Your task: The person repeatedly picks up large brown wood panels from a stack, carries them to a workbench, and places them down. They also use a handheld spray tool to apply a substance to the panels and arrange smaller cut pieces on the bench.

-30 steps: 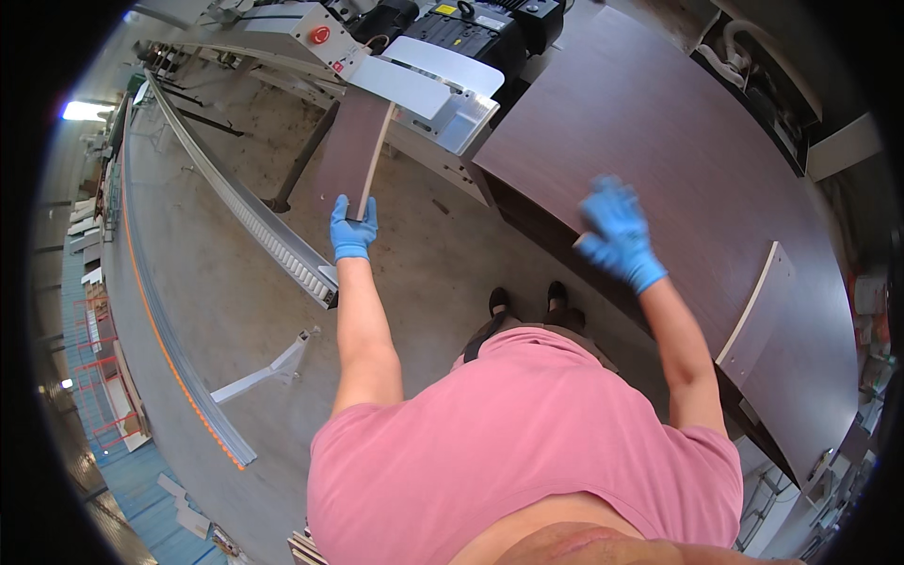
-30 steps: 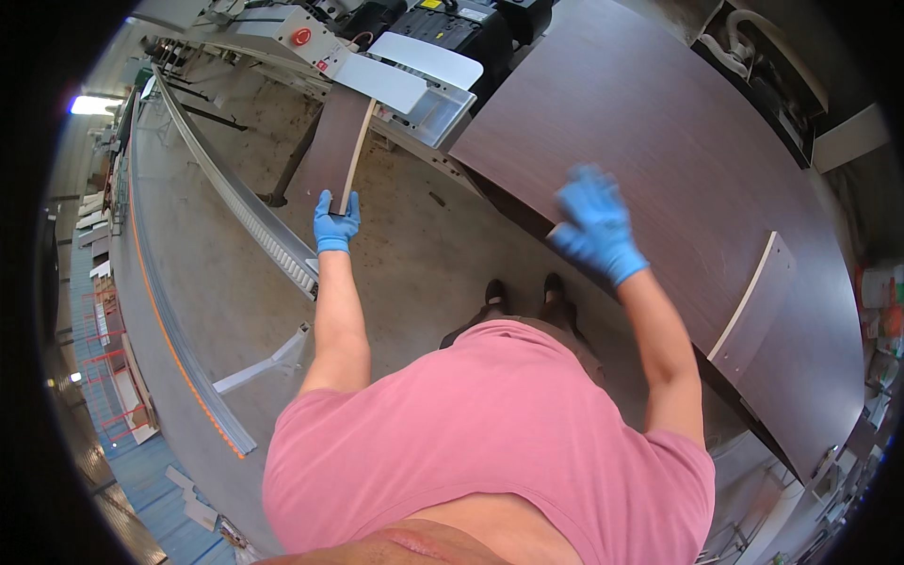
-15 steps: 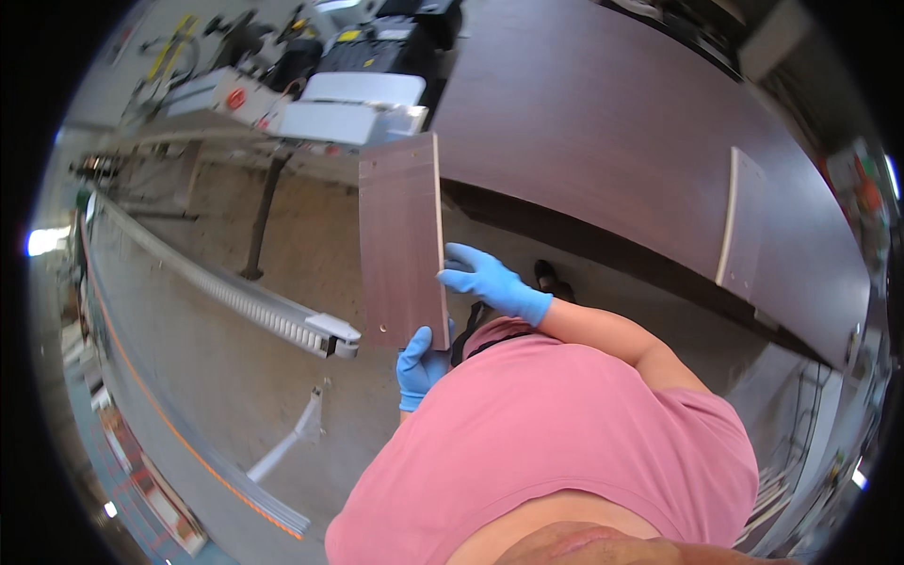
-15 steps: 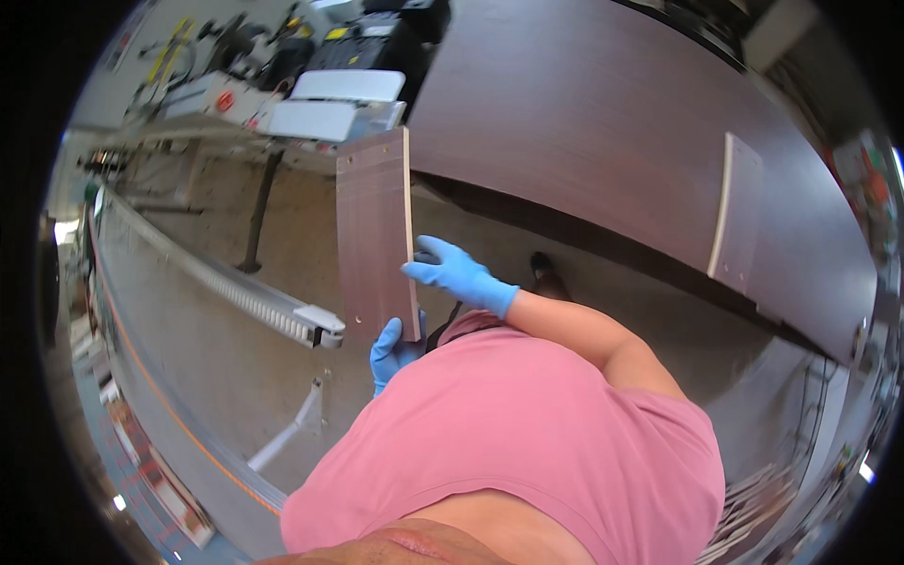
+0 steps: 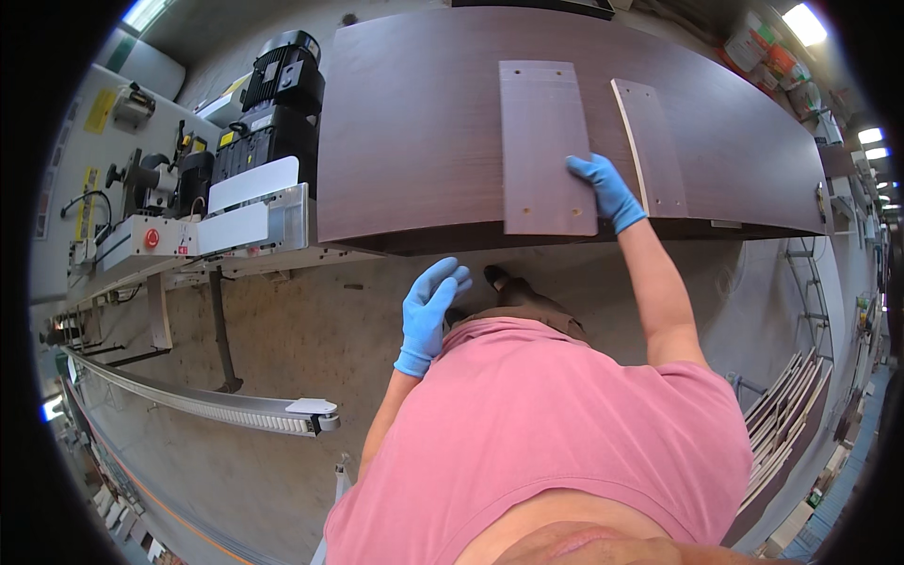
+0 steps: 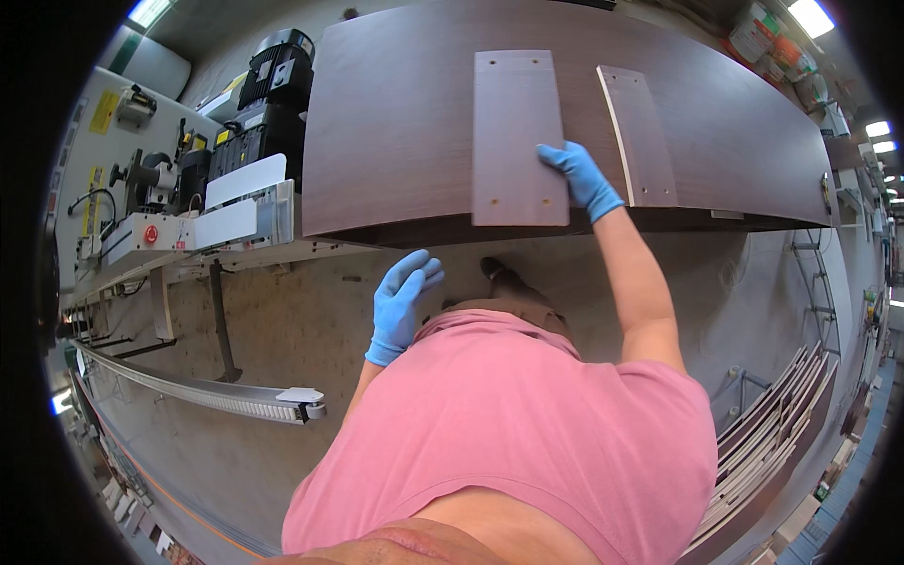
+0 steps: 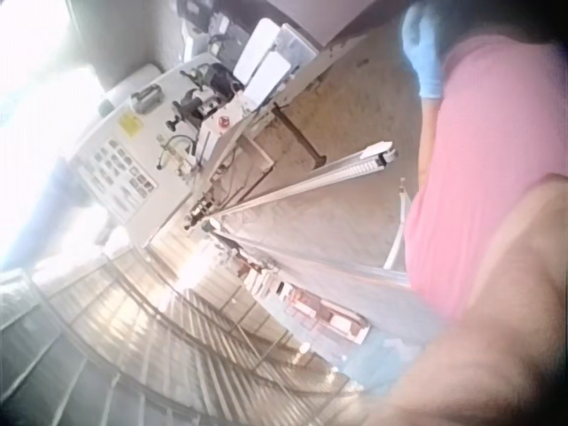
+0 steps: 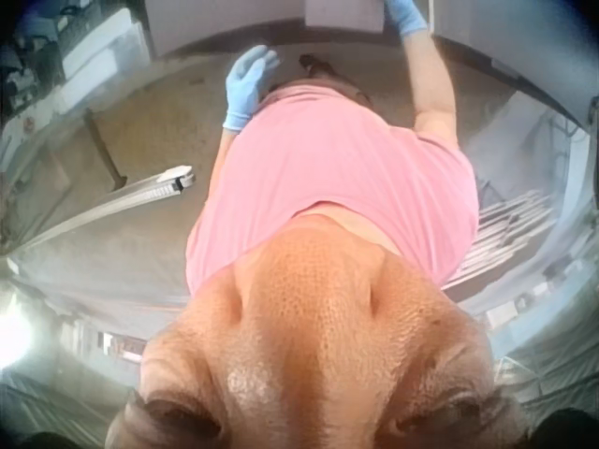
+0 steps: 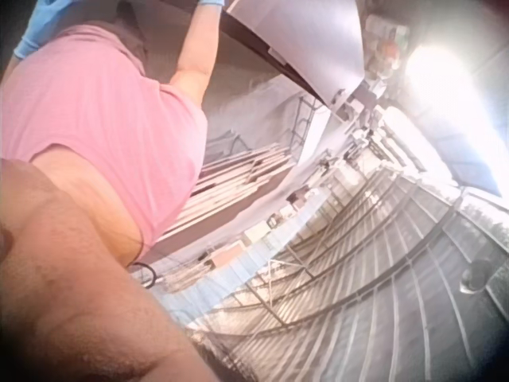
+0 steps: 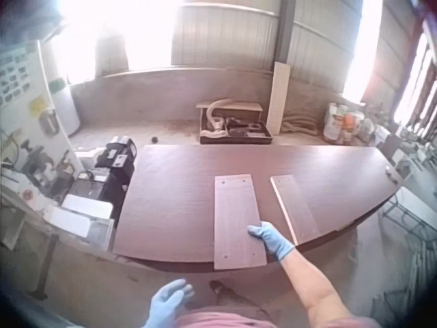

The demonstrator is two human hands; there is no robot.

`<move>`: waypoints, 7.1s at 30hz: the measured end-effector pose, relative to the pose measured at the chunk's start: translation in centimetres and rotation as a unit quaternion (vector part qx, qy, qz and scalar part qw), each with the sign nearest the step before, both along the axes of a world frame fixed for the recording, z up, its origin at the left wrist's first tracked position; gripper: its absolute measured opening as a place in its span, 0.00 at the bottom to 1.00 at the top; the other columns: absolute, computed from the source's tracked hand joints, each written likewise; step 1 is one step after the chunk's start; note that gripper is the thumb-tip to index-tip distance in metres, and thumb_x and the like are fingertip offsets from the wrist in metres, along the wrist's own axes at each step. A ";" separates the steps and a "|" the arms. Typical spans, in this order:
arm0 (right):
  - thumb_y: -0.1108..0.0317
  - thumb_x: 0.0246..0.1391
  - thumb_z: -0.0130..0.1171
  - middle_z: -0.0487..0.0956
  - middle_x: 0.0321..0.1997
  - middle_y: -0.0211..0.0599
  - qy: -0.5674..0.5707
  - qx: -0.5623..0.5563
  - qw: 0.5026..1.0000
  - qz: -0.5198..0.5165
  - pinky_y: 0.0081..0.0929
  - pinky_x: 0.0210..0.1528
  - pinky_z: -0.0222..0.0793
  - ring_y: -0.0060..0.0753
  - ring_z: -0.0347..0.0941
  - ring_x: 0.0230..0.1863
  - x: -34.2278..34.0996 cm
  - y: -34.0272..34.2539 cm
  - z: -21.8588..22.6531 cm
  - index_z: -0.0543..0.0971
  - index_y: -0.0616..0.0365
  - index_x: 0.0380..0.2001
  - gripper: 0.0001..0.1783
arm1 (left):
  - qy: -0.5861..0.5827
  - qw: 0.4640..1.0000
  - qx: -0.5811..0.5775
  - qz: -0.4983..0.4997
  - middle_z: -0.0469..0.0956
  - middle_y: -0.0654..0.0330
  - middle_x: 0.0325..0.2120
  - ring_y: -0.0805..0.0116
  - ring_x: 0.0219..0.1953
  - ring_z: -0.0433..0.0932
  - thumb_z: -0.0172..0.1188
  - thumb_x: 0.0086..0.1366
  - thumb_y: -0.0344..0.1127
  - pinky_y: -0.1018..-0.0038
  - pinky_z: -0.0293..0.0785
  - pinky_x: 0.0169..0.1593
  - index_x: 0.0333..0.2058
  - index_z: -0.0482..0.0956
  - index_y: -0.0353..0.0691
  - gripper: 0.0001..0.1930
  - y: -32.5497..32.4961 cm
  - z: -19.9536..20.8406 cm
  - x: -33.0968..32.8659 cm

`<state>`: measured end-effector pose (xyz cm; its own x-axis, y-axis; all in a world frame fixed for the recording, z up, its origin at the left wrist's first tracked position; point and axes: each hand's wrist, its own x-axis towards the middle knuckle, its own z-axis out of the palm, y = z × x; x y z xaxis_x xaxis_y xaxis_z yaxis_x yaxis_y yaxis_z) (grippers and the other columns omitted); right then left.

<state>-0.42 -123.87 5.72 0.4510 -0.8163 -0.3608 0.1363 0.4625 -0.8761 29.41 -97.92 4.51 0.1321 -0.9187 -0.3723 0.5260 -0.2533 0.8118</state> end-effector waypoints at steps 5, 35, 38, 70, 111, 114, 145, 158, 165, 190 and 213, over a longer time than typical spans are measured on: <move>0.56 0.62 0.68 0.86 0.45 0.39 0.122 -0.010 0.991 -0.047 0.32 0.49 0.80 0.30 0.83 0.42 -7.8 -3.7 -1.9 0.80 0.68 0.53 0.26 | -0.014 0.996 0.086 0.010 0.81 0.47 0.55 0.57 0.55 0.83 0.59 0.75 0.33 0.64 0.79 0.61 0.63 0.73 0.31 0.22 0.1 -2.7 0.3; 0.28 0.49 0.64 0.49 0.84 0.49 0.761 -0.263 0.563 0.186 0.61 0.74 0.56 0.68 0.51 0.79 1.4 -5.1 -1.3 0.60 0.45 0.77 0.58 | -0.748 0.524 0.393 0.108 0.48 0.42 0.77 0.39 0.79 0.42 0.69 0.48 0.78 0.45 0.41 0.77 0.76 0.51 0.42 0.67 11.3 0.7 40.8; 0.30 0.51 0.65 0.48 0.84 0.49 0.762 -0.242 0.572 0.184 0.59 0.77 0.53 0.66 0.49 0.80 1.7 -4.6 -0.7 0.59 0.46 0.78 0.57 | -0.691 0.600 0.402 0.037 0.52 0.43 0.76 0.42 0.78 0.48 0.72 0.45 0.78 0.50 0.49 0.76 0.76 0.51 0.41 0.70 9.4 0.5 43.2; 0.29 0.54 0.59 0.55 0.82 0.53 0.786 -0.238 0.563 0.091 0.56 0.76 0.48 0.65 0.52 0.79 -3.5 -1.9 0.3 0.66 0.45 0.72 0.50 | -0.292 0.938 0.103 0.158 0.79 0.66 0.33 0.77 0.35 0.71 0.65 0.72 0.58 0.73 0.73 0.40 0.39 0.82 0.30 0.28 -6.3 1.0 5.3; 0.40 0.57 0.64 0.57 0.81 0.50 0.487 -0.632 0.591 0.117 0.58 0.79 0.44 0.59 0.49 0.81 5.5 4.5 -3.1 0.74 0.56 0.66 0.41 | -0.634 0.709 -0.011 0.309 0.79 0.38 0.53 0.41 0.58 0.77 0.67 0.63 0.40 0.57 0.72 0.64 0.54 0.79 0.29 0.25 -3.1 -0.4 9.6; 0.38 0.57 0.63 0.57 0.82 0.47 0.518 -0.621 0.573 0.132 0.62 0.79 0.40 0.57 0.47 0.82 7.5 3.6 -3.7 0.74 0.53 0.67 0.42 | -0.653 0.626 0.025 0.425 0.79 0.41 0.46 0.41 0.51 0.78 0.66 0.64 0.41 0.57 0.74 0.57 0.49 0.77 0.28 0.22 3.0 -3.1 17.3; 0.42 0.58 0.62 0.64 0.77 0.52 0.740 -0.453 0.497 -0.033 0.61 0.74 0.53 0.56 0.57 0.78 -4.7 -7.7 -7.4 0.71 0.50 0.69 0.40 | 0.143 0.847 -0.035 0.510 0.82 0.55 0.51 0.50 0.53 0.82 0.71 0.65 0.33 0.55 0.86 0.54 0.58 0.77 0.41 0.23 16.2 -10.6 35.5; 0.48 0.60 0.66 0.74 0.70 0.55 0.122 -0.240 0.923 0.274 0.41 0.72 0.64 0.51 0.68 0.72 17.2 13.5 -1.6 0.65 0.62 0.72 0.44 | 0.161 0.932 0.011 0.324 0.76 0.58 0.61 0.57 0.62 0.76 0.64 0.68 0.29 0.53 0.76 0.62 0.68 0.68 0.46 0.31 17.1 -3.0 6.2; 0.64 0.63 0.65 0.81 0.57 0.42 -0.037 -0.056 0.998 -0.022 0.35 0.60 0.75 0.34 0.78 0.55 14.6 6.9 0.6 0.74 0.67 0.61 0.27 | 0.149 0.978 -0.012 0.147 0.72 0.57 0.63 0.59 0.64 0.74 0.63 0.71 0.28 0.53 0.72 0.66 0.70 0.66 0.45 0.30 -1.4 0.5 -3.4; 0.73 0.64 0.62 0.82 0.56 0.39 -0.052 -0.052 0.989 -0.124 0.27 0.60 0.76 0.29 0.79 0.54 -7.6 -8.4 -0.5 0.76 0.68 0.62 0.24 | 0.108 0.991 0.040 -0.065 0.82 0.57 0.50 0.59 0.52 0.83 0.65 0.68 0.25 0.60 0.80 0.60 0.55 0.78 0.38 0.18 -16.7 0.3 -23.5; 0.75 0.67 0.55 0.77 0.67 0.46 0.072 -0.071 0.986 -0.135 0.34 0.67 0.72 0.37 0.76 0.64 -25.9 -6.9 0.1 0.68 0.72 0.69 0.29 | -0.408 0.897 -0.156 0.066 0.70 0.44 0.68 0.52 0.71 0.68 0.62 0.70 0.33 0.61 0.63 0.72 0.65 0.73 0.32 0.26 -22.0 -0.4 -18.9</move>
